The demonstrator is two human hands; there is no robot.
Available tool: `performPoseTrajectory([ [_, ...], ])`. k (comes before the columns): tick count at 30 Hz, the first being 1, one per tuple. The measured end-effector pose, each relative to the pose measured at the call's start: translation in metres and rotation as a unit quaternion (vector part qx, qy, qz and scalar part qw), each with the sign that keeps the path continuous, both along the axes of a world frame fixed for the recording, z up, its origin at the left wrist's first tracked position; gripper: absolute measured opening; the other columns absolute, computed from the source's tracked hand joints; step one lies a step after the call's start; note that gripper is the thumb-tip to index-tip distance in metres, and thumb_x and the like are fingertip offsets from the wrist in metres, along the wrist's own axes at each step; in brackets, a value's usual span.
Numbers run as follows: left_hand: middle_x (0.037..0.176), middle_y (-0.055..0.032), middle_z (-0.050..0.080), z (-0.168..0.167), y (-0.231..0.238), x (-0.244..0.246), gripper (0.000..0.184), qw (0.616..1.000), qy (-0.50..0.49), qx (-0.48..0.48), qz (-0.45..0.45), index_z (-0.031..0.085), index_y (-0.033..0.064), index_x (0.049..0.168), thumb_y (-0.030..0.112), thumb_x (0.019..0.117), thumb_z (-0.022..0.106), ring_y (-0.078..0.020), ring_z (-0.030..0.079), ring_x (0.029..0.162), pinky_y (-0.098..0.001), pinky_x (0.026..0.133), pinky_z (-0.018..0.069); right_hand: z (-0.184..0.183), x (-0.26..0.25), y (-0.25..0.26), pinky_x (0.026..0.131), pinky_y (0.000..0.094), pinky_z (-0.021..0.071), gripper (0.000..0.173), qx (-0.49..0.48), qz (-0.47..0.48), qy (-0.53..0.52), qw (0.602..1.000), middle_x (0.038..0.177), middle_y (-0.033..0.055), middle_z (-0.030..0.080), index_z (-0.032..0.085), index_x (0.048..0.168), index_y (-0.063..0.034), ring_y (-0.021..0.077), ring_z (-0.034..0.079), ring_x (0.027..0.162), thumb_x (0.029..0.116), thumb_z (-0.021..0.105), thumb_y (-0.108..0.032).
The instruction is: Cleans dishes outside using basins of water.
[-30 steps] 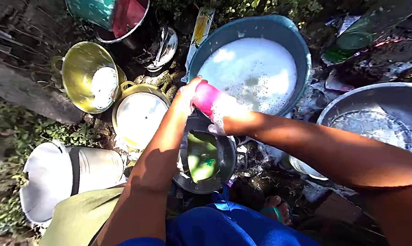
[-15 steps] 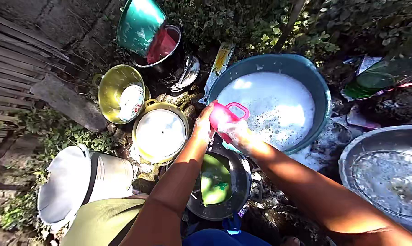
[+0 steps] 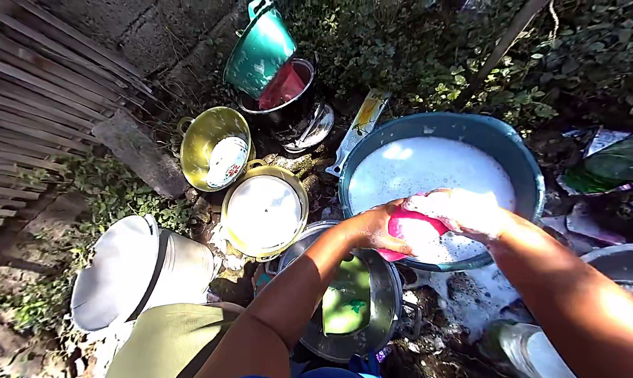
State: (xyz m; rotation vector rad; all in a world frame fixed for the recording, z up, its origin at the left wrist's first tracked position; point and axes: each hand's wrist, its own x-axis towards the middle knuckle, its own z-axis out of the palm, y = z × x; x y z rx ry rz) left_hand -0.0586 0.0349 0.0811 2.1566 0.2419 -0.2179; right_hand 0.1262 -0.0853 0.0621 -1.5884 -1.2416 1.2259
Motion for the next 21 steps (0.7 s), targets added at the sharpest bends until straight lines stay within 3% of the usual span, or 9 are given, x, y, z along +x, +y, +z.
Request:
performPoseTrajectory([
  [3, 0.148, -0.025, 0.05, 0.001, 0.007, -0.001, 0.097, 0.992, -0.024, -0.118, 0.044, 0.026, -0.0024, 0.159, 0.009, 0.0799, 0.082, -0.0246, 0.055, 0.132, -0.0367, 0.112, 0.0444, -0.006, 0.018, -0.006, 0.062, 0.0218, 0.0532, 0.042, 0.028, -0.109, 0.118, 0.987, 0.077, -0.0056, 0.065, 0.067, 0.095, -0.0153, 0.0024, 0.062, 0.069, 0.1086, 0.04, -0.045],
  [5, 0.144, -0.0192, 0.052, -0.008, 0.016, -0.005, 0.095, 0.959, -0.057, -0.263, 0.089, 0.021, 0.0042, 0.16, 0.005, 0.0816, 0.074, -0.0183, 0.06, 0.122, -0.0336, 0.104, 0.0514, -0.001, 0.029, -0.012, 0.059, 0.0242, 0.0567, 0.043, 0.097, -0.206, 0.277, 0.934, 0.078, -0.0036, 0.066, 0.066, 0.099, -0.0156, 0.0062, 0.064, 0.068, 0.1099, 0.037, -0.045],
  [7, 0.138, -0.0156, 0.057, -0.018, 0.016, -0.007, 0.071, 0.926, -0.091, -0.327, 0.163, 0.025, 0.0082, 0.16, 0.013, 0.0965, 0.058, -0.017, 0.064, 0.114, -0.0349, 0.099, 0.0543, 0.008, 0.03, -0.015, 0.07, 0.0325, 0.06, 0.036, 0.151, -0.216, 0.31, 0.913, 0.09, -0.0018, 0.066, 0.061, 0.111, -0.0188, 0.0121, 0.066, 0.08, 0.1101, 0.035, -0.042],
  [10, 0.137, -0.0138, 0.059, -0.019, -0.012, 0.003, 0.049, 0.877, -0.098, -0.351, 0.314, 0.036, 0.0138, 0.157, 0.032, 0.1108, 0.038, -0.0179, 0.063, 0.116, -0.038, 0.1, 0.0529, 0.008, -0.014, 0.014, 0.066, 0.0228, 0.0528, 0.021, 0.204, -0.263, 0.098, 0.938, 0.092, -0.0044, 0.067, 0.069, 0.107, -0.0137, 0.0042, 0.062, 0.077, 0.1013, 0.054, -0.027],
  [12, 0.134, -0.0121, 0.06, -0.024, -0.028, 0.009, 0.046, 0.839, -0.112, -0.359, 0.393, 0.042, 0.0123, 0.152, 0.034, 0.1124, 0.031, -0.0172, 0.061, 0.117, -0.0381, 0.1, 0.0519, -0.005, -0.047, 0.03, 0.105, 0.0329, 0.0478, 0.03, 0.242, -0.288, -0.065, 0.924, 0.132, 0.0069, 0.064, 0.073, 0.112, -0.0066, 0.0142, 0.057, 0.123, 0.0915, 0.069, -0.028],
  [14, 0.116, -0.0072, 0.063, -0.021, -0.031, 0.007, 0.04, 0.81, -0.118, -0.35, 0.456, 0.049, 0.0097, 0.14, 0.029, 0.1133, 0.026, -0.0125, 0.062, 0.104, -0.0337, 0.09, 0.0536, -0.017, -0.078, 0.044, 0.119, 0.0508, 0.036, 0.034, 0.292, -0.287, -0.184, 0.893, 0.142, 0.0167, 0.061, 0.075, 0.11, -0.0062, 0.034, 0.048, 0.141, 0.091, 0.067, -0.033],
  [15, 0.116, -0.007, 0.062, -0.019, -0.029, 0.002, 0.041, 0.801, -0.108, -0.343, 0.479, 0.049, 0.009, 0.139, 0.029, 0.1136, 0.024, -0.0122, 0.06, 0.104, -0.0332, 0.089, 0.0527, -0.022, -0.091, 0.046, 0.115, 0.0533, 0.0392, 0.032, 0.308, -0.273, -0.211, 0.887, 0.135, 0.0176, 0.065, 0.076, 0.11, -0.0064, 0.0356, 0.052, 0.136, 0.0939, 0.065, -0.031],
  [18, 0.137, -0.008, 0.059, -0.025, -0.013, -0.011, 0.051, 0.815, -0.121, -0.294, 0.485, 0.047, 0.0123, 0.149, 0.041, 0.1124, 0.027, -0.0137, 0.056, 0.122, -0.0358, 0.104, 0.0478, -0.032, -0.112, 0.038, 0.097, 0.0416, 0.0528, 0.02, 0.353, -0.195, -0.135, 0.905, 0.104, 0.0125, 0.072, 0.076, 0.101, -0.0041, 0.0229, 0.066, 0.106, 0.0959, 0.064, -0.019],
  [21, 0.136, -0.0113, 0.061, -0.029, 0.001, 0.001, 0.063, 0.806, -0.162, -0.262, 0.505, 0.048, 0.0125, 0.148, 0.057, 0.1085, 0.026, -0.0195, 0.06, 0.122, -0.0416, 0.102, 0.0525, -0.035, -0.097, 0.029, 0.089, 0.0309, 0.0589, 0.018, 0.394, -0.257, 0.048, 0.881, 0.106, 0.0078, 0.073, 0.073, 0.104, -0.0006, 0.0125, 0.069, 0.101, 0.0965, 0.064, -0.013],
])
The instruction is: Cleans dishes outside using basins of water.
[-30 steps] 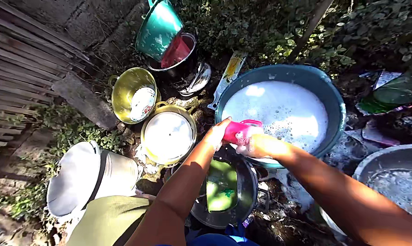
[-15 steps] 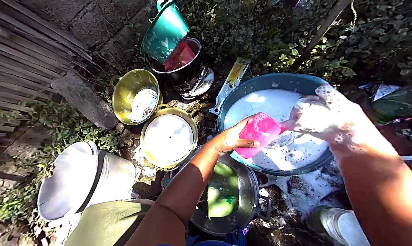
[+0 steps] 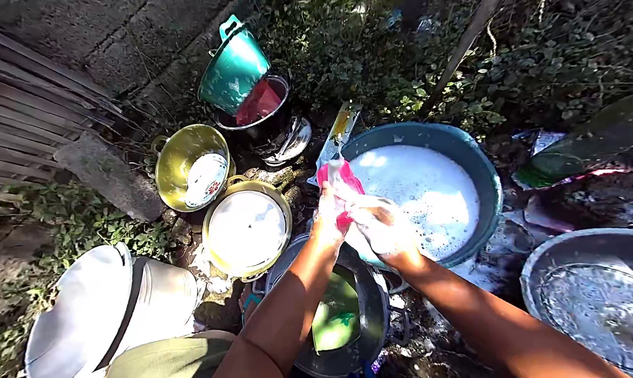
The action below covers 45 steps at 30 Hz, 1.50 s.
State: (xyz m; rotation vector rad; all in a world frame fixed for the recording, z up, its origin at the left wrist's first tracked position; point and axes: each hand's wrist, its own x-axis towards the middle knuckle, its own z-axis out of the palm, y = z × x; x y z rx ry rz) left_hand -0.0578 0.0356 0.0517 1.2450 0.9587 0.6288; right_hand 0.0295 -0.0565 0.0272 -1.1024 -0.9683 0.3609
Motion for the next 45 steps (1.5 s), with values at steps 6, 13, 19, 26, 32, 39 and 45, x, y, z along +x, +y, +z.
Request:
performPoseTrajectory([
  [6, 0.126, -0.0106, 0.064, -0.013, -0.035, 0.011, 0.06, 0.939, -0.248, -0.218, -0.096, 0.048, 0.013, 0.141, 0.059, 0.1055, 0.032, -0.0224, 0.063, 0.116, -0.0438, 0.1, 0.0537, 0.012, 0.058, -0.001, 0.097, 0.0306, 0.053, 0.045, -0.162, -0.004, 0.147, 0.976, 0.135, 0.0039, 0.063, 0.054, 0.147, -0.0119, 0.0075, 0.061, 0.115, 0.1064, 0.048, -0.032],
  [13, 0.15, -0.0176, 0.046, -0.018, -0.036, 0.02, 0.064, 0.989, -0.079, 0.077, -0.093, 0.024, 0.0027, 0.158, 0.018, 0.1041, 0.053, -0.0164, 0.052, 0.133, -0.0328, 0.112, 0.0447, 0.006, 0.06, 0.006, 0.087, 0.0445, 0.055, 0.025, -0.165, -0.211, 0.033, 0.963, 0.105, 0.0156, 0.068, 0.066, 0.113, 0.0006, 0.022, 0.066, 0.098, 0.0972, 0.062, -0.018],
  [19, 0.134, -0.0152, 0.059, -0.029, -0.022, 0.021, 0.046, 0.984, -0.144, -0.097, -0.029, 0.034, 0.0083, 0.152, 0.019, 0.1092, 0.046, -0.0218, 0.063, 0.118, -0.0405, 0.102, 0.0535, 0.034, 0.066, -0.002, 0.067, 0.0277, 0.0569, 0.029, -0.001, 0.015, 0.336, 0.942, 0.101, 0.0055, 0.069, 0.059, 0.127, -0.007, 0.0109, 0.065, 0.079, 0.1083, 0.043, -0.023],
  [26, 0.112, -0.0156, 0.066, -0.014, -0.023, 0.033, 0.047, 0.904, -0.268, -0.324, -0.079, 0.055, 0.0117, 0.124, 0.045, 0.1049, 0.029, -0.03, 0.066, 0.105, -0.0503, 0.09, 0.0549, 0.018, 0.077, 0.008, 0.059, 0.0212, 0.0497, 0.034, -0.087, 0.038, 0.254, 0.962, 0.091, -0.0015, 0.065, 0.061, 0.132, -0.0192, 0.0041, 0.058, 0.069, 0.1098, 0.042, -0.038],
  [32, 0.114, -0.0063, 0.065, -0.002, 0.01, 0.019, 0.046, 0.986, -0.125, -0.091, 0.054, 0.054, 0.0118, 0.134, 0.039, 0.1123, 0.024, -0.0153, 0.063, 0.103, -0.037, 0.087, 0.0548, 0.007, 0.0, 0.033, 0.099, 0.0499, 0.053, 0.028, -0.157, -0.051, -0.226, 0.96, 0.112, 0.0164, 0.073, 0.074, 0.11, -0.0029, 0.0304, 0.067, 0.112, 0.0971, 0.063, -0.025],
  [39, 0.105, -0.0096, 0.068, 0.017, 0.061, 0.014, 0.062, 0.924, -0.307, -0.227, -0.003, 0.057, 0.0171, 0.123, 0.066, 0.1024, 0.026, -0.0242, 0.069, 0.095, -0.0434, 0.081, 0.0591, -0.004, 0.046, 0.022, 0.101, 0.0329, 0.0556, 0.027, -0.085, -0.009, -0.124, 0.989, 0.118, 0.0045, 0.074, 0.075, 0.117, -0.0093, 0.0117, 0.068, 0.113, 0.101, 0.06, -0.025],
  [45, 0.111, -0.0089, 0.071, 0.004, 0.041, -0.01, 0.048, 0.956, -0.137, -0.119, -0.232, 0.048, 0.0075, 0.141, 0.032, 0.1007, 0.058, -0.0164, 0.07, 0.099, -0.0339, 0.086, 0.0599, 0.019, 0.074, 0.036, 0.058, 0.0187, 0.0502, 0.033, -0.041, 0.08, 0.193, 0.977, 0.081, -0.0058, 0.063, 0.06, 0.124, -0.0127, 0.002, 0.057, 0.064, 0.102, 0.053, -0.036],
])
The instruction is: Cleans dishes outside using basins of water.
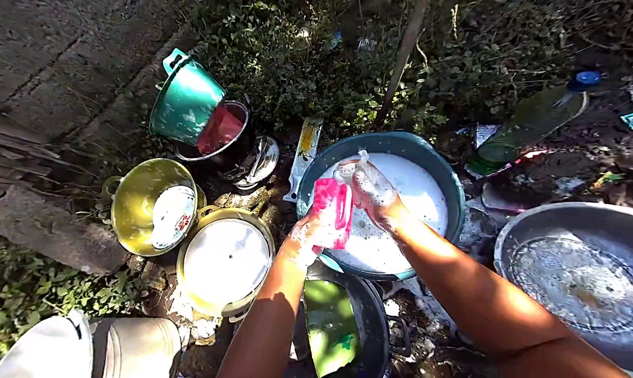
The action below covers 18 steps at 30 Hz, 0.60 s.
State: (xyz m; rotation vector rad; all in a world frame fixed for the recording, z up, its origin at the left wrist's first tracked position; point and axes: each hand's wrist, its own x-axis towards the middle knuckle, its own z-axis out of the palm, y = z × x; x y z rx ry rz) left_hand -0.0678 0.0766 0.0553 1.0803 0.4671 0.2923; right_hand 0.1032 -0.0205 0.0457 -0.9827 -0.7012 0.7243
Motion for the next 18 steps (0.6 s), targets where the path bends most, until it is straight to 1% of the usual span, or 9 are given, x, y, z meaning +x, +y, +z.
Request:
performPoseTrajectory([
  [2, 0.126, -0.0119, 0.066, 0.013, 0.0, 0.004, 0.069, 0.969, 0.155, 0.186, -0.05, 0.032, 0.0049, 0.155, 0.011, 0.0947, 0.067, -0.0148, 0.068, 0.11, -0.0325, 0.096, 0.0573, -0.012, 0.005, -0.001, 0.055, 0.0193, 0.0488, 0.026, -0.099, 0.066, -0.034, 0.992, 0.073, -0.005, 0.06, 0.064, 0.106, -0.0112, 0.0021, 0.056, 0.06, 0.1027, 0.051, -0.034],
  [3, 0.138, -0.0137, 0.06, 0.017, 0.004, 0.006, 0.085, 0.916, 0.228, 0.314, -0.098, 0.03, 0.0066, 0.158, 0.016, 0.0882, 0.077, -0.0164, 0.062, 0.123, -0.035, 0.107, 0.0514, -0.014, 0.006, -0.005, 0.055, 0.0202, 0.0475, 0.026, -0.161, 0.118, -0.078, 0.977, 0.07, -0.0038, 0.059, 0.064, 0.1, -0.0098, 0.0025, 0.055, 0.059, 0.1038, 0.052, -0.032],
  [5, 0.146, -0.0201, 0.053, 0.02, 0.007, 0.012, 0.101, 0.779, 0.312, 0.514, -0.177, 0.03, 0.0142, 0.162, 0.033, 0.0796, 0.086, -0.0313, 0.052, 0.136, -0.0517, 0.114, 0.0422, -0.009, 0.002, -0.007, 0.069, 0.027, 0.0533, 0.028, -0.278, 0.221, -0.188, 0.916, 0.083, 0.0011, 0.066, 0.068, 0.104, -0.0055, 0.006, 0.062, 0.073, 0.1006, 0.063, -0.033],
  [6, 0.145, -0.0218, 0.053, 0.018, 0.006, 0.011, 0.103, 0.738, 0.319, 0.563, -0.192, 0.031, 0.0164, 0.162, 0.035, 0.0781, 0.087, -0.0364, 0.05, 0.137, -0.0554, 0.113, 0.0412, -0.009, -0.005, -0.008, 0.076, 0.0316, 0.0533, 0.032, -0.306, 0.233, -0.239, 0.891, 0.09, 0.0042, 0.067, 0.068, 0.108, -0.004, 0.0092, 0.063, 0.081, 0.0987, 0.066, -0.035],
  [9, 0.146, -0.0217, 0.053, 0.012, 0.022, 0.001, 0.099, 0.704, 0.254, 0.646, -0.153, 0.037, 0.0115, 0.158, 0.032, 0.0757, 0.087, -0.0363, 0.05, 0.136, -0.0527, 0.112, 0.0417, -0.013, -0.017, -0.001, 0.097, 0.0511, 0.0508, 0.04, -0.255, 0.137, -0.368, 0.884, 0.109, 0.02, 0.071, 0.07, 0.114, 0.0032, 0.0288, 0.067, 0.105, 0.0967, 0.066, -0.033],
  [10, 0.145, -0.0207, 0.055, 0.012, 0.034, -0.004, 0.095, 0.702, 0.23, 0.663, -0.123, 0.04, 0.0103, 0.157, 0.033, 0.0763, 0.086, -0.0347, 0.052, 0.135, -0.0513, 0.112, 0.0426, -0.014, -0.018, 0.004, 0.093, 0.0524, 0.0523, 0.035, -0.213, 0.083, -0.366, 0.902, 0.106, 0.0213, 0.071, 0.071, 0.108, 0.0051, 0.0304, 0.068, 0.101, 0.0959, 0.065, -0.027],
  [12, 0.149, -0.0191, 0.051, 0.019, 0.062, -0.02, 0.091, 0.716, 0.248, 0.65, -0.053, 0.037, 0.0103, 0.158, 0.034, 0.0825, 0.083, -0.0323, 0.048, 0.139, -0.0496, 0.115, 0.0409, -0.015, -0.01, 0.009, 0.082, 0.039, 0.0586, 0.03, -0.16, 0.001, -0.308, 0.938, 0.104, 0.0144, 0.072, 0.072, 0.104, 0.004, 0.0183, 0.069, 0.09, 0.0973, 0.057, -0.021],
  [15, 0.152, -0.022, 0.048, 0.021, 0.129, -0.062, 0.1, 0.744, 0.314, 0.552, 0.209, 0.03, 0.0042, 0.159, 0.035, 0.0819, 0.085, -0.0324, 0.046, 0.142, -0.0507, 0.119, 0.0372, -0.005, 0.01, 0.006, 0.052, 0.0252, 0.0521, 0.031, -0.192, -0.014, -0.178, 0.965, 0.093, 0.0048, 0.07, 0.066, 0.111, 0.0, 0.0065, 0.06, 0.063, 0.1012, 0.052, -0.025],
  [18, 0.149, -0.026, 0.048, 0.021, 0.22, -0.12, 0.108, 0.693, 0.345, 0.452, 0.444, 0.021, 0.0012, 0.159, 0.04, 0.082, 0.085, -0.0347, 0.05, 0.138, -0.0507, 0.116, 0.0411, -0.001, 0.015, -0.001, 0.044, 0.0222, 0.0453, 0.029, -0.236, -0.009, -0.143, 0.961, 0.081, 0.0005, 0.068, 0.067, 0.105, -0.0034, 0.0038, 0.053, 0.051, 0.1028, 0.05, -0.026],
])
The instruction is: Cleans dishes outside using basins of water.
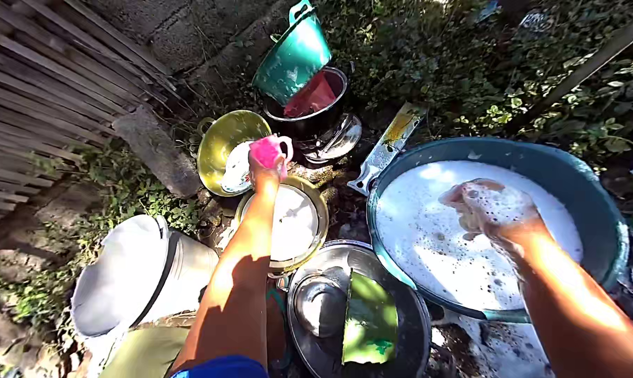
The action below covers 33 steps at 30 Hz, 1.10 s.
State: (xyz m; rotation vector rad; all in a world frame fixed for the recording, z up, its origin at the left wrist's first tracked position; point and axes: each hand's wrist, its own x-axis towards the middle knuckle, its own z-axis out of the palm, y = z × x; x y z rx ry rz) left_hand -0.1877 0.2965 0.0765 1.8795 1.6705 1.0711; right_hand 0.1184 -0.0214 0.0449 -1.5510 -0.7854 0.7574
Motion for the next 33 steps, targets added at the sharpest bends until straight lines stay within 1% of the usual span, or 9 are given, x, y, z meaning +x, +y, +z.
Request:
performPoseTrajectory([
  [4, 0.156, -0.0301, 0.038, 0.034, 0.039, -0.037, 0.109, 0.99, 0.06, -0.082, 0.097, 0.008, -0.0015, 0.161, 0.054, 0.0916, 0.071, -0.039, 0.04, 0.145, -0.0504, 0.12, 0.0353, -0.013, 0.007, -0.009, 0.045, 0.0243, 0.0488, 0.027, -0.054, 0.001, 0.014, 0.998, 0.074, -0.0001, 0.063, 0.066, 0.106, -0.0058, 0.0061, 0.053, 0.05, 0.1048, 0.049, -0.027],
  [6, 0.156, -0.0255, 0.042, 0.042, 0.021, -0.03, 0.08, 0.992, 0.073, -0.103, 0.004, 0.028, -0.0002, 0.159, 0.048, 0.1018, 0.059, -0.0349, 0.042, 0.145, -0.049, 0.12, 0.0336, -0.011, 0.008, -0.01, 0.048, 0.0258, 0.0488, 0.031, -0.096, 0.011, -0.001, 0.995, 0.075, 0.0, 0.06, 0.066, 0.109, -0.0081, 0.0064, 0.052, 0.051, 0.1077, 0.047, -0.033],
  [8, 0.134, -0.0148, 0.062, 0.027, -0.014, -0.014, 0.051, 0.979, 0.055, -0.17, -0.1, 0.054, 0.0057, 0.143, 0.041, 0.107, 0.05, -0.0233, 0.061, 0.119, -0.0418, 0.101, 0.0492, -0.001, 0.007, -0.013, 0.049, 0.0269, 0.0483, 0.032, -0.139, 0.052, -0.058, 0.987, 0.081, 0.0011, 0.064, 0.066, 0.111, -0.0096, 0.0061, 0.052, 0.053, 0.1076, 0.049, -0.036],
  [13, 0.101, -0.0135, 0.069, -0.048, -0.101, -0.013, 0.033, 0.803, 0.345, -0.445, -0.199, 0.067, 0.0017, 0.12, 0.03, 0.103, 0.06, -0.0208, 0.066, 0.087, -0.0428, 0.081, 0.0556, 0.027, -0.004, -0.033, 0.073, 0.0577, 0.0531, 0.016, -0.18, 0.282, -0.29, 0.896, 0.094, 0.0105, 0.073, 0.075, 0.108, -0.0133, 0.0288, 0.068, 0.084, 0.1009, 0.065, -0.022],
  [15, 0.095, -0.0122, 0.064, -0.071, -0.134, -0.032, 0.025, 0.745, 0.417, -0.494, -0.164, 0.064, 0.0007, 0.115, 0.022, 0.1037, 0.057, -0.0192, 0.06, 0.078, -0.0392, 0.073, 0.0517, 0.009, -0.01, -0.056, 0.079, 0.0557, 0.0559, 0.016, -0.168, 0.369, -0.322, 0.856, 0.098, 0.0048, 0.075, 0.077, 0.11, -0.0205, 0.0255, 0.071, 0.09, 0.095, 0.071, -0.023],
  [20, 0.095, -0.0099, 0.069, -0.099, -0.169, -0.092, 0.032, 0.759, 0.382, -0.525, -0.044, 0.068, 0.0058, 0.115, 0.031, 0.103, 0.053, -0.0187, 0.062, 0.079, -0.0408, 0.073, 0.0505, -0.024, -0.05, -0.101, 0.103, 0.0575, 0.0465, 0.028, -0.302, 0.555, -0.17, 0.756, 0.12, 0.0182, 0.07, 0.072, 0.124, -0.0076, 0.0342, 0.064, 0.116, 0.1056, 0.055, -0.021],
  [25, 0.088, -0.004, 0.07, -0.08, -0.185, -0.089, 0.04, 0.749, 0.307, -0.583, -0.062, 0.068, 0.0034, 0.11, 0.033, 0.1109, 0.041, -0.0081, 0.061, 0.066, -0.0267, 0.063, 0.0516, -0.086, -0.073, -0.128, 0.109, 0.0601, 0.0422, 0.038, -0.37, 0.512, -0.136, 0.764, 0.132, 0.0192, 0.066, 0.063, 0.139, -0.0118, 0.0374, 0.059, 0.128, 0.106, 0.054, -0.028],
  [28, 0.091, -0.0052, 0.068, -0.09, -0.202, -0.083, 0.034, 0.733, 0.316, -0.594, -0.096, 0.067, 0.0053, 0.117, 0.032, 0.1093, 0.046, -0.0109, 0.061, 0.072, -0.0299, 0.067, 0.0508, -0.085, -0.08, -0.12, 0.11, 0.0553, 0.0436, 0.047, -0.309, 0.471, -0.111, 0.819, 0.136, 0.0164, 0.064, 0.054, 0.149, -0.016, 0.0323, 0.06, 0.128, 0.1034, 0.056, -0.027],
  [33, 0.134, -0.0267, 0.06, -0.115, -0.213, -0.079, 0.038, 0.775, 0.413, -0.457, -0.142, 0.06, 0.0002, 0.131, 0.027, 0.1055, 0.054, -0.0418, 0.055, 0.128, -0.0613, 0.108, 0.0415, -0.056, -0.124, -0.063, 0.103, 0.0552, 0.049, 0.047, -0.105, 0.467, -0.265, 0.837, 0.145, 0.0083, 0.059, 0.06, 0.144, -0.0234, 0.0315, 0.059, 0.128, 0.0982, 0.064, -0.032],
])
